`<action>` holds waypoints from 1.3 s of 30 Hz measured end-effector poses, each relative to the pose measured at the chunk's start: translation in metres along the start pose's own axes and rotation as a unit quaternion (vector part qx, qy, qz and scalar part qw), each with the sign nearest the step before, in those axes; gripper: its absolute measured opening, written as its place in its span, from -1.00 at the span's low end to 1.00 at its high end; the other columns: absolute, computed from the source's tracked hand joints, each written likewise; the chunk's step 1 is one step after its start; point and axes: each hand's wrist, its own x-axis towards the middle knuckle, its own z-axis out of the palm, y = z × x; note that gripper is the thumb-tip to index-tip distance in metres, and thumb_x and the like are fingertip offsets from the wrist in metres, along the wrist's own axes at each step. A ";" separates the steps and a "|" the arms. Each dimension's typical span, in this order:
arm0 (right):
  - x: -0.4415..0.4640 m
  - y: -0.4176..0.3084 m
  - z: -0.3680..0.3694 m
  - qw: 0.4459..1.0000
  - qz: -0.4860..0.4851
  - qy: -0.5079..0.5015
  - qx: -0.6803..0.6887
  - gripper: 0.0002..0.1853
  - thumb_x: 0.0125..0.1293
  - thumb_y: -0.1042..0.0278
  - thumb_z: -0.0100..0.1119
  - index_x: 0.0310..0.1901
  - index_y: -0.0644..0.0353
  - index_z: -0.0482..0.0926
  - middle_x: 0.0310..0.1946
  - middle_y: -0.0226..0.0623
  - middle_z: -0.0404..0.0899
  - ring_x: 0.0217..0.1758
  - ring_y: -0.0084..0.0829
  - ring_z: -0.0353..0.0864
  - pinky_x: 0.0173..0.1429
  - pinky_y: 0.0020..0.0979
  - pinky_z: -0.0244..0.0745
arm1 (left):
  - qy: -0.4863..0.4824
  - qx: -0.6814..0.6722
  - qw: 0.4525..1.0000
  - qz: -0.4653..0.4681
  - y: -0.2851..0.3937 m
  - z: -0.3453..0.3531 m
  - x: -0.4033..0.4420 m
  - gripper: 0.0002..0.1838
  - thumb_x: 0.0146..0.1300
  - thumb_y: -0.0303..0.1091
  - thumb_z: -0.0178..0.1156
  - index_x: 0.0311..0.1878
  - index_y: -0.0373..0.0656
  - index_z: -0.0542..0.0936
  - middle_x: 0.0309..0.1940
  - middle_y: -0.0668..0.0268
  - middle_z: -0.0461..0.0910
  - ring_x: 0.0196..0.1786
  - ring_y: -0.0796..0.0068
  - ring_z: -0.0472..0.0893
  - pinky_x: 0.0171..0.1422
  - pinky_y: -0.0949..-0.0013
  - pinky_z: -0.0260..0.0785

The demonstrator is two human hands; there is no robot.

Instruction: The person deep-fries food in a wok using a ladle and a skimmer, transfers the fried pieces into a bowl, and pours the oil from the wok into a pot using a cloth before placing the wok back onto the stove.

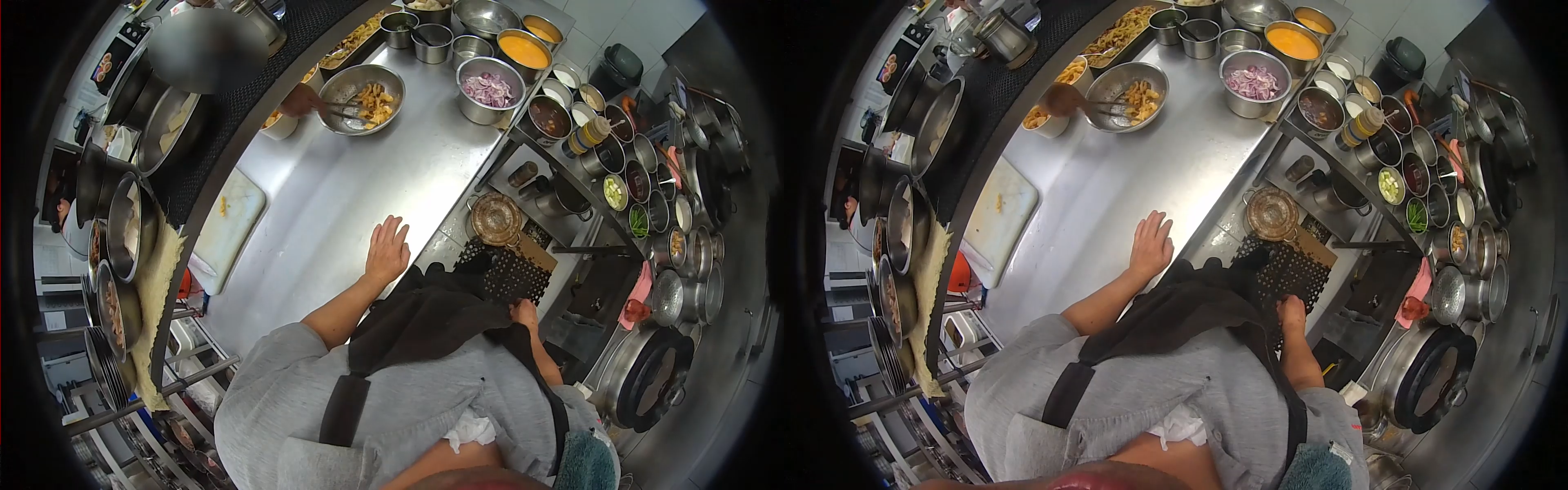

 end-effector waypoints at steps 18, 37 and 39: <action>0.002 -0.005 0.004 1.000 0.000 -0.001 -0.020 -0.80 0.15 0.36 0.16 -0.30 0.32 0.64 -0.53 -0.01 0.60 -0.46 -0.16 0.65 -0.21 -0.22 0.53 | 0.029 -0.018 0.999 0.002 0.001 -0.002 0.000 -0.59 0.08 -0.43 0.03 0.06 -0.22 0.42 0.18 0.10 0.30 0.34 0.08 0.22 0.38 -0.02 0.03; -0.005 -0.006 -0.003 1.000 0.002 0.010 -0.010 -0.80 0.17 0.36 0.14 -0.28 0.30 0.64 -0.54 -0.04 0.62 -0.50 -0.18 0.65 -0.26 -0.23 0.53 | 0.040 -0.015 0.999 0.010 0.000 0.000 -0.001 -0.58 0.08 -0.43 0.03 0.07 -0.22 0.42 0.18 0.09 0.31 0.33 0.07 0.23 0.38 -0.02 0.03; -0.006 -0.007 -0.005 1.000 0.007 0.010 -0.011 -0.81 0.17 0.36 0.15 -0.28 0.30 0.64 -0.55 -0.04 0.61 -0.50 -0.18 0.65 -0.26 -0.23 0.53 | 0.036 -0.016 0.999 0.007 0.000 -0.001 -0.001 -0.58 0.08 -0.43 0.03 0.07 -0.23 0.42 0.17 0.09 0.31 0.33 0.07 0.23 0.38 -0.02 0.03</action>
